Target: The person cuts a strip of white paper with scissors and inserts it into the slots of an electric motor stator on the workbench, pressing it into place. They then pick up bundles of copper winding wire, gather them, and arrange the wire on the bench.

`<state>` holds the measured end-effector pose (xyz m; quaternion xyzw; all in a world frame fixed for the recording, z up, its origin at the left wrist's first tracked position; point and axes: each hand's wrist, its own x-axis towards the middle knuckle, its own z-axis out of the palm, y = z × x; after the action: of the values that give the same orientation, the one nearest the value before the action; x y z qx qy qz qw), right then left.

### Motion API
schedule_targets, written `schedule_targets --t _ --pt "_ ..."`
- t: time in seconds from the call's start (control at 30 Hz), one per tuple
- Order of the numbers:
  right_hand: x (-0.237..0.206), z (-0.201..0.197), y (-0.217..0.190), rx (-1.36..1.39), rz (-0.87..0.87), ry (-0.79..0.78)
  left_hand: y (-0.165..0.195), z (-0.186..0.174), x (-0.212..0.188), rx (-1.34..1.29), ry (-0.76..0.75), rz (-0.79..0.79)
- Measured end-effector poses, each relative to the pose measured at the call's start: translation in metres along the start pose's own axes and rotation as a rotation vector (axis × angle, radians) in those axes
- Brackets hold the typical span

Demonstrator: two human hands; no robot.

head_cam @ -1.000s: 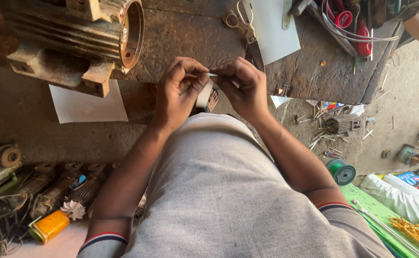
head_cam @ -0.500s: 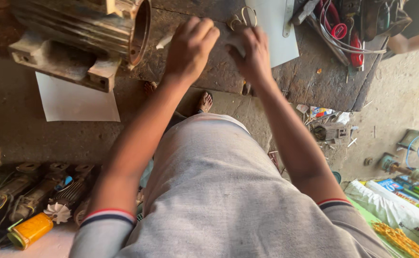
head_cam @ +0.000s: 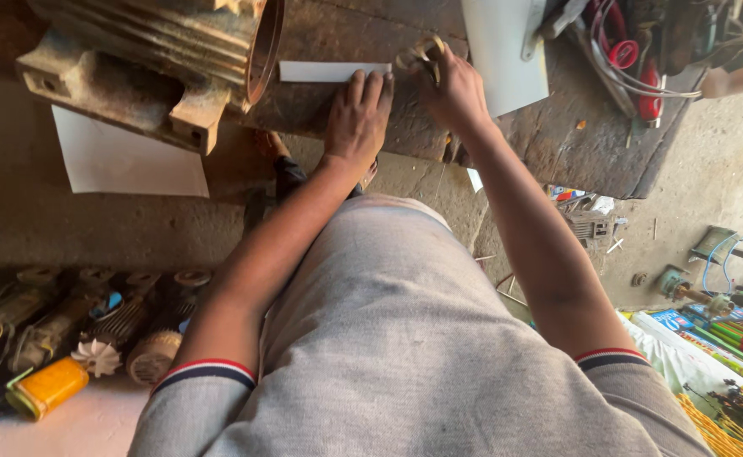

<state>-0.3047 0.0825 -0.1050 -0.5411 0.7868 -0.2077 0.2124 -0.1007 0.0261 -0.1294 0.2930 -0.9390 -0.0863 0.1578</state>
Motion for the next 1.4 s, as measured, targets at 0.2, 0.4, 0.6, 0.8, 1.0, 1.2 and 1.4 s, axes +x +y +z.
schedule_targets --t 0.2,0.4,0.6,0.8,1.0,1.2,1.4 --pt "-0.009 0.008 -0.035 -0.279 -0.196 0.051 0.001 0.009 -0.006 0.007 -0.091 -0.036" --pt "0.014 0.007 -0.03 -0.342 -0.157 -0.03 0.002 0.015 -0.008 0.035 -0.103 -0.025" --pt "0.031 0.002 -0.011 -0.25 -0.077 -0.23 0.004 0.01 -0.011 0.12 -0.121 0.025" --pt "0.001 0.013 -0.019 -0.397 -0.215 -0.183 0.001 0.01 -0.012 0.063 -0.215 -0.009" --pt "0.015 -0.004 -0.029 -0.291 -0.152 0.029 0.006 0.012 0.005 -0.313 -0.128 -0.288" --pt "0.004 -0.011 -0.017 -0.002 0.039 0.084 -0.001 -0.026 0.032 -0.067 -0.1 0.076" --pt "-0.046 -0.025 -0.029 0.762 0.493 -0.395 0.023 -0.106 0.016 -0.421 -0.035 0.282"
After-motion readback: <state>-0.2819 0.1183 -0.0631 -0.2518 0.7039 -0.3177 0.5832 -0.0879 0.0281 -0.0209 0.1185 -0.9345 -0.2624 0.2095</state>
